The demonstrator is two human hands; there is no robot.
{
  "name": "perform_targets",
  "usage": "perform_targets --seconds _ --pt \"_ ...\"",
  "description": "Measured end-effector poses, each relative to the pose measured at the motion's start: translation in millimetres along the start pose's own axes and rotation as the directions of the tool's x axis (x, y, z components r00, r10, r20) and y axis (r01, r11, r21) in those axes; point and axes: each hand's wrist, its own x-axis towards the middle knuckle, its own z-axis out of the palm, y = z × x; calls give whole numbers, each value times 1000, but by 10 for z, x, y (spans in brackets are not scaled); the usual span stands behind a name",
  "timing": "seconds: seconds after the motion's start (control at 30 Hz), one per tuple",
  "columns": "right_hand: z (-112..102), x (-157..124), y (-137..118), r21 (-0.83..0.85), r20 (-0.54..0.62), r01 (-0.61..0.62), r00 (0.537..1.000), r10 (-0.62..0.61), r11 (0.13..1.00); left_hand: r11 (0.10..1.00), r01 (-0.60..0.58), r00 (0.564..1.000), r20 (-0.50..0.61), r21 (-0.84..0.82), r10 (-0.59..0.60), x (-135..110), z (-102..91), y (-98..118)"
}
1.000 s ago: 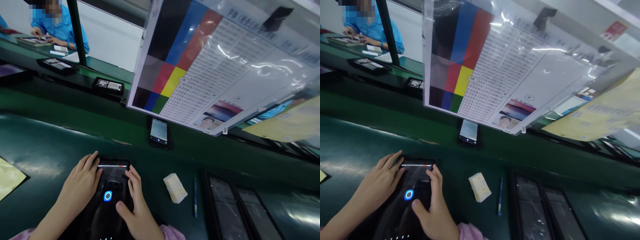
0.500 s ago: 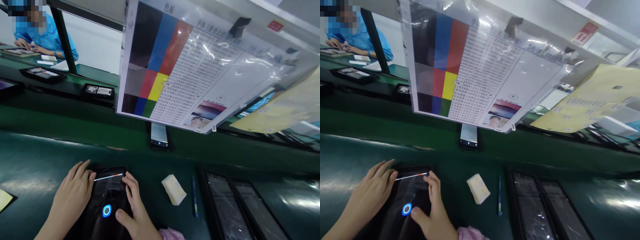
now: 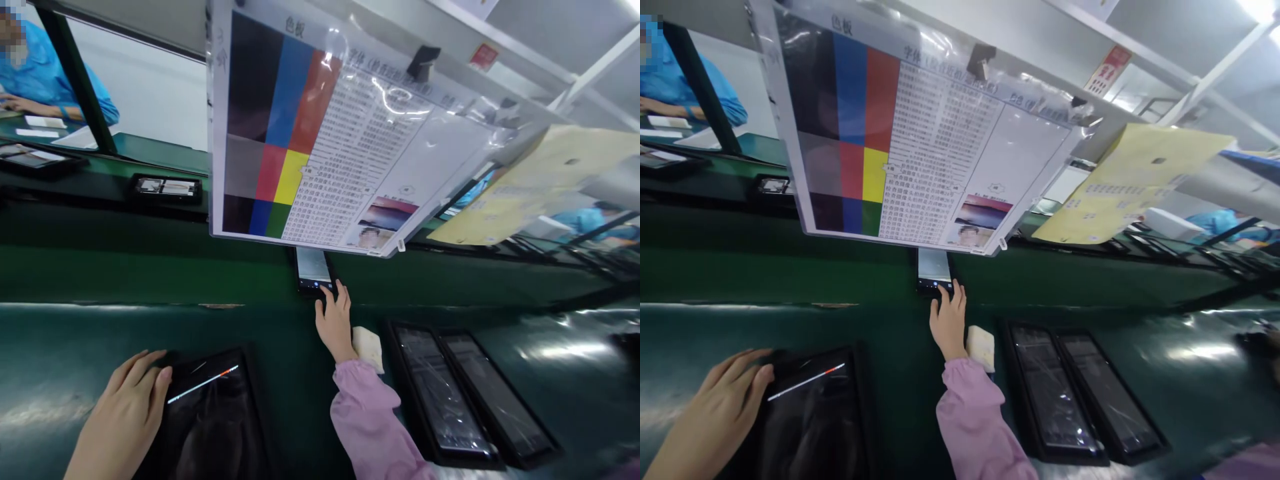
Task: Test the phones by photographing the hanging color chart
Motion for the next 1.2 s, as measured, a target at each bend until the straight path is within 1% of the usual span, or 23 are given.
perform_targets --seconds 0.13,0.2,0.27,0.33,0.4,0.43,0.53,0.57,0.6,0.67,0.7,0.77,0.83,0.9,0.97,1.03,1.1,1.13,1.2 --pt "46 28 81 -60 -14 -1 1000 0 998 989 63 997 53 -135 -56 -30 -33 -24" --pt "61 25 104 -66 -18 -17 1000 15 998 966 153 987 90 -208 -136 -26 -76 -13" --pt "76 24 126 -59 -33 -44 999 42 997 921 284 957 144 -266 -254 -3 -140 17" --pt "92 26 144 -37 -45 -70 997 68 997 862 397 916 186 -315 -355 25 -214 59" --pt "102 35 157 1 -53 -96 994 96 995 787 488 872 241 -378 -425 38 -284 102" --pt "103 42 161 26 -60 -110 992 111 994 730 547 837 285 -409 -467 36 -312 121" --pt "76 63 151 127 -99 -156 981 169 980 519 711 703 451 -475 -550 -4 -365 159" --pt "59 60 133 170 -113 -171 975 191 971 463 740 671 488 -489 -557 -21 -372 165" --pt "41 46 104 220 -120 -183 970 213 958 426 750 658 511 -506 -553 -36 -376 169" --pt "8 -39 -3 343 -96 -206 963 252 917 388 740 667 529 -549 -525 -52 -377 174" --pt "-4 -117 -83 414 -55 -220 962 266 883 377 728 681 535 -573 -501 -51 -379 179" --pt "-27 -352 -293 557 81 -273 958 276 784 359 692 717 543 -626 -437 -29 -391 203" --pt "-59 -665 -537 662 257 -363 932 257 656 347 658 749 534 -668 -392 13 -420 253" --pt "-105 -1002 -763 709 399 -452 890 221 541 364 628 775 511 -688 -371 63 -460 322" --pt "-149 -1303 -927 715 505 -530 842 187 456 390 592 804 481 -705 -350 105 -497 393" --pt "-169 -1529 -1022 703 616 -632 770 166 326 410 551 833 447 -727 -326 131 -523 447" --pt "-159 -1671 -1074 680 694 -709 704 150 183 407 518 853 421 -752 -309 143 -533 474" --pt "-148 -1714 -1094 671 718 -732 681 141 120 396 506 859 411 -766 -305 148 -533 481" --pt "-129 -1757 -1142 664 735 -746 662 148 40 367 492 866 402 -789 -298 164 -526 493"
